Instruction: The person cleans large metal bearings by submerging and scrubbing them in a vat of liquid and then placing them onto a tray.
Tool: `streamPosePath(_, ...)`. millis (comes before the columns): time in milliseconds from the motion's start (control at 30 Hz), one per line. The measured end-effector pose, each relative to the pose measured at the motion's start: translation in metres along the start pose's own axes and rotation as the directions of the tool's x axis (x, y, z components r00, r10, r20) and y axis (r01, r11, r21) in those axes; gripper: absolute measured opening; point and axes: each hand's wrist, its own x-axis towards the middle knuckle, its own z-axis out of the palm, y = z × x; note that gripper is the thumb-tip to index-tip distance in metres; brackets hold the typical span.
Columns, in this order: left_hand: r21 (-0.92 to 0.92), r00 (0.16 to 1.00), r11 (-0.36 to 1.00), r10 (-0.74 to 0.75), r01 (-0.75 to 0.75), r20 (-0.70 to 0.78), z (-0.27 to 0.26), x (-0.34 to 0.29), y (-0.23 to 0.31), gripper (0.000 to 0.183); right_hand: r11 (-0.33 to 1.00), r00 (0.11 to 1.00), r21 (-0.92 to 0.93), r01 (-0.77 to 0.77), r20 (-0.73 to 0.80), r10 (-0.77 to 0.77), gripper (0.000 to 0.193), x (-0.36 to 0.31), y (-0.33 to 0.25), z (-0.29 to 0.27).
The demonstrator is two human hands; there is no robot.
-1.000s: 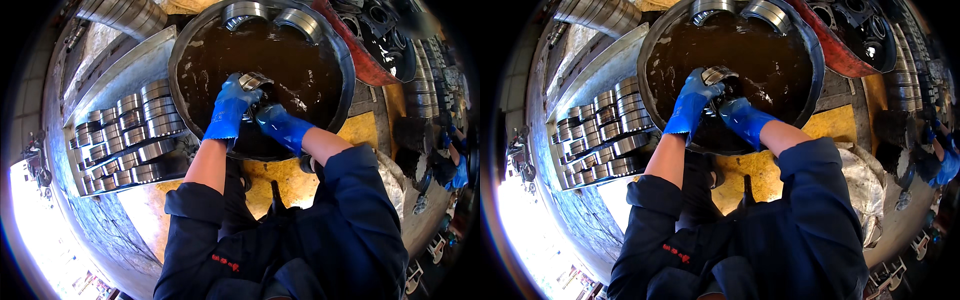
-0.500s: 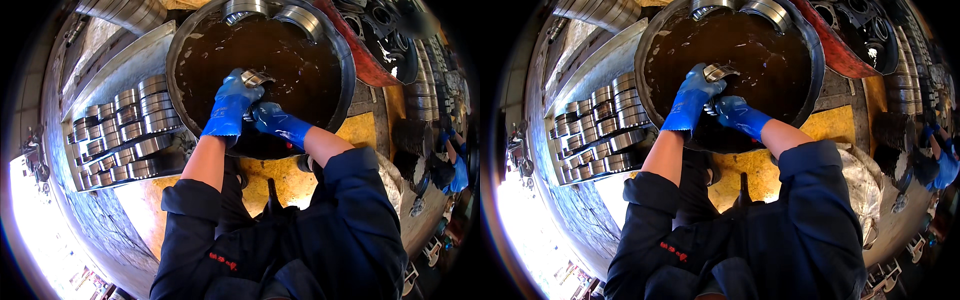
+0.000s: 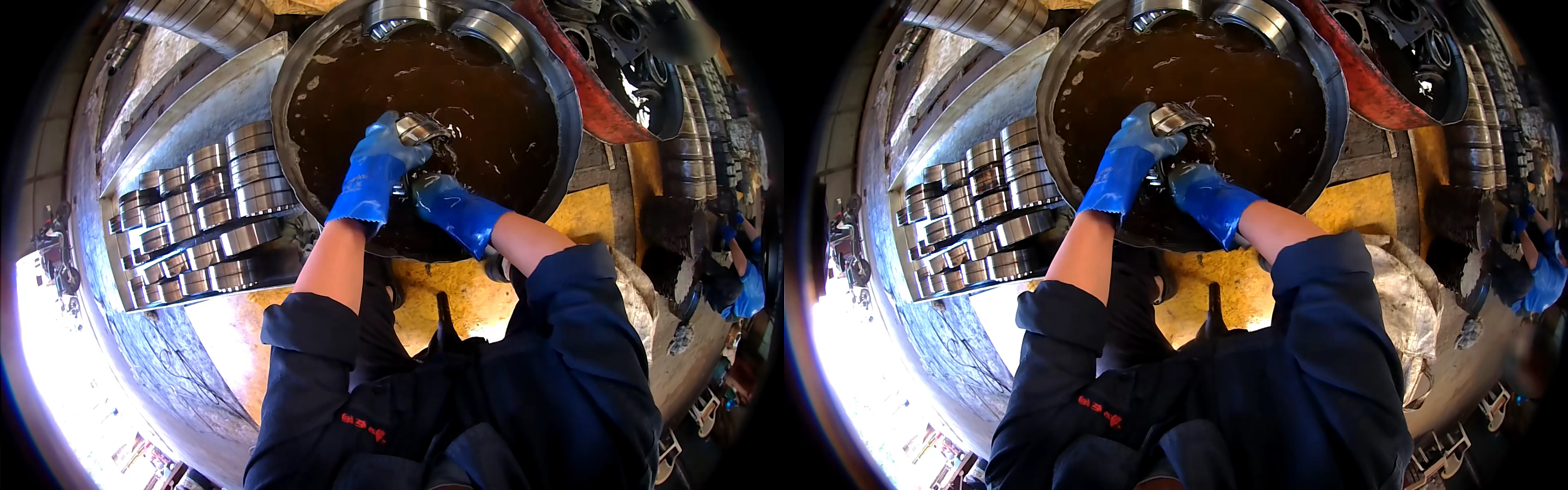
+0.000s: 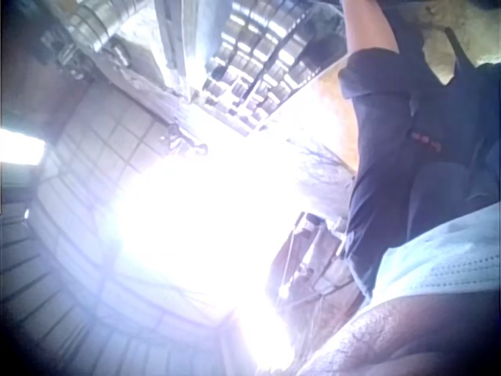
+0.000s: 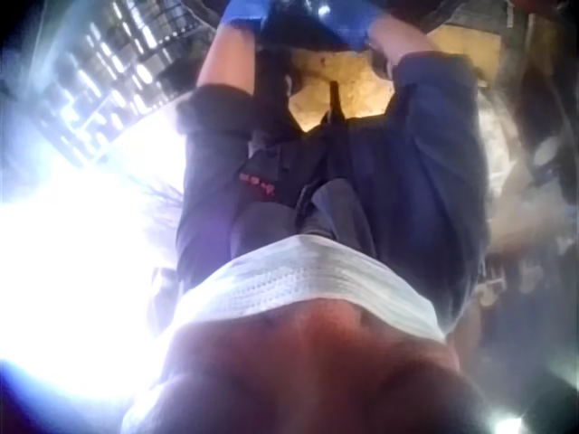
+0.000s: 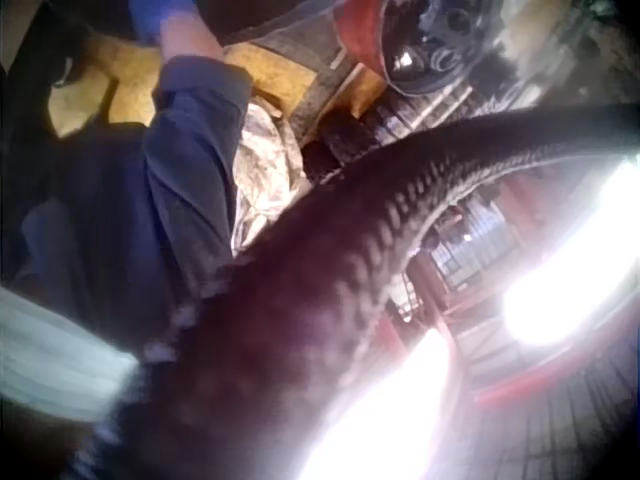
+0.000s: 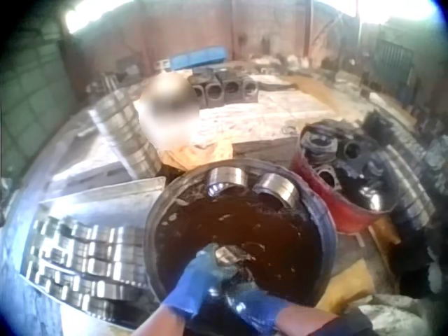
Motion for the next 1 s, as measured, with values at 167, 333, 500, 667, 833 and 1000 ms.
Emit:
streamPosePath(167, 0.018, 1.000, 1.000, 0.011, -0.011, -0.017, -0.010, -0.022, 0.032, 0.084, 0.033, 0.957, 0.989, 0.143, -0.130, -0.259, 0.053, 0.050, 0.048, 0.052)
streamPosePath(333, 0.057, 0.998, 0.998, 0.022, -0.018, -0.063, -0.002, -0.022, 0.030, 0.091, 0.405, 0.957, 0.868, 0.286, -0.233, -0.175, 0.041, 0.047, 0.030, 0.043)
streamPosePath(500, -0.009, 0.997, 0.999, -0.032, 0.032, -0.073, -0.006, -0.018, 0.014, 0.088, 1.000, 0.985, 0.027, 0.010, 0.172, -0.015, 0.061, -0.016, -0.021, -0.051)
streamPosePath(667, -0.141, 0.998, 0.989, 0.040, -0.045, -0.039, -0.001, 0.003, 0.003, 0.078, 0.966, 0.995, 0.240, 0.090, -0.057, -0.079, 0.059, 0.008, 0.019, -0.031)
streamPosePath(833, -0.309, 0.995, 0.949, 0.047, -0.071, -0.085, 0.012, 0.023, -0.038, 0.074, 0.949, 0.981, 0.266, 0.169, -0.140, -0.136, 0.056, 0.036, 0.009, -0.011)
streamPosePath(1000, -0.061, 0.998, 0.997, 0.044, -0.047, -0.054, 0.002, -0.002, 0.003, 0.080, 0.993, 0.991, -0.019, 0.116, -0.063, -0.117, 0.054, 0.010, 0.011, 0.001)
